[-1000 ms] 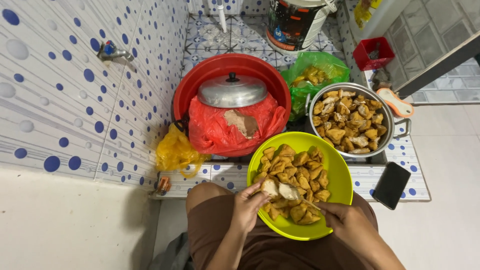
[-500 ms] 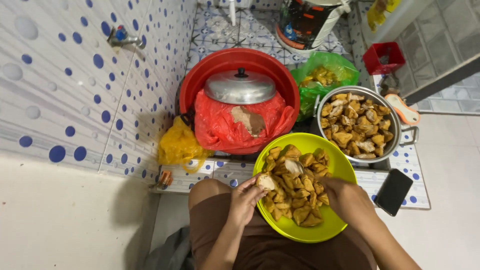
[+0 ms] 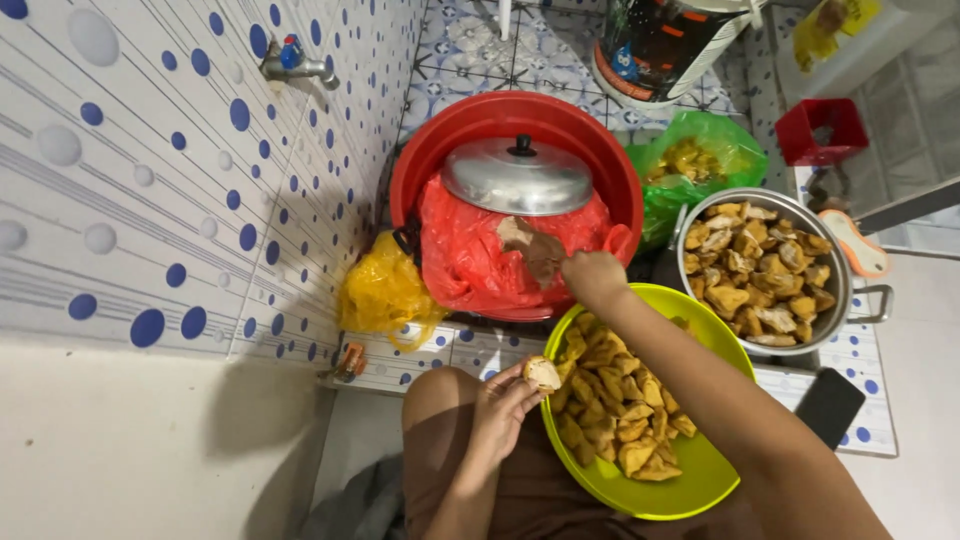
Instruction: Stuffing fried tofu puffs with a white filling using a spoon and placing them in a bowl.
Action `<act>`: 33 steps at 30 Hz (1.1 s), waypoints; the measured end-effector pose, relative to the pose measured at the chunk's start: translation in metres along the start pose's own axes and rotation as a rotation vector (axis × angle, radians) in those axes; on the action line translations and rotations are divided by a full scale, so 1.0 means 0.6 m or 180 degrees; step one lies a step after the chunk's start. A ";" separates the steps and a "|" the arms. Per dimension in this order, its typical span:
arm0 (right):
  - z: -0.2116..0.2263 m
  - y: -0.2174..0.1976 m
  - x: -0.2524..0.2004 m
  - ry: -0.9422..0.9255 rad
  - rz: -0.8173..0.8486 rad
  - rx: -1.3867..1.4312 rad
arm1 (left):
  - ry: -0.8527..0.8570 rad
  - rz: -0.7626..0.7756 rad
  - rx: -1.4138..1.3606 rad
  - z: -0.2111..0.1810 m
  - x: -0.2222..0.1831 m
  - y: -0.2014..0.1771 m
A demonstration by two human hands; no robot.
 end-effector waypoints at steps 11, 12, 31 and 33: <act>0.047 0.046 0.087 -0.0133 0.0965 -0.0310 | -0.0145 -0.0122 -0.0020 -0.005 0.011 -0.007; 0.050 0.026 0.088 -0.0009 0.0917 -0.0036 | -0.0163 -0.0145 -0.0041 -0.003 0.012 -0.009; -0.079 0.096 0.060 0.1417 0.1842 0.1710 | -0.0123 -0.0080 -0.0097 -0.014 0.011 -0.006; -0.063 0.124 0.067 -0.0649 0.1374 0.0834 | -0.0074 0.0011 -0.0018 -0.019 0.009 -0.002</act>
Point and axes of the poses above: each hand's wrist, its own x-axis towards the middle knuckle, its own y-axis out of the palm, z = x × y, the point moved 8 cm from there along x, towards the middle knuckle, and after that the axes turned 6 degrees about -z, right-handed, at the moved point
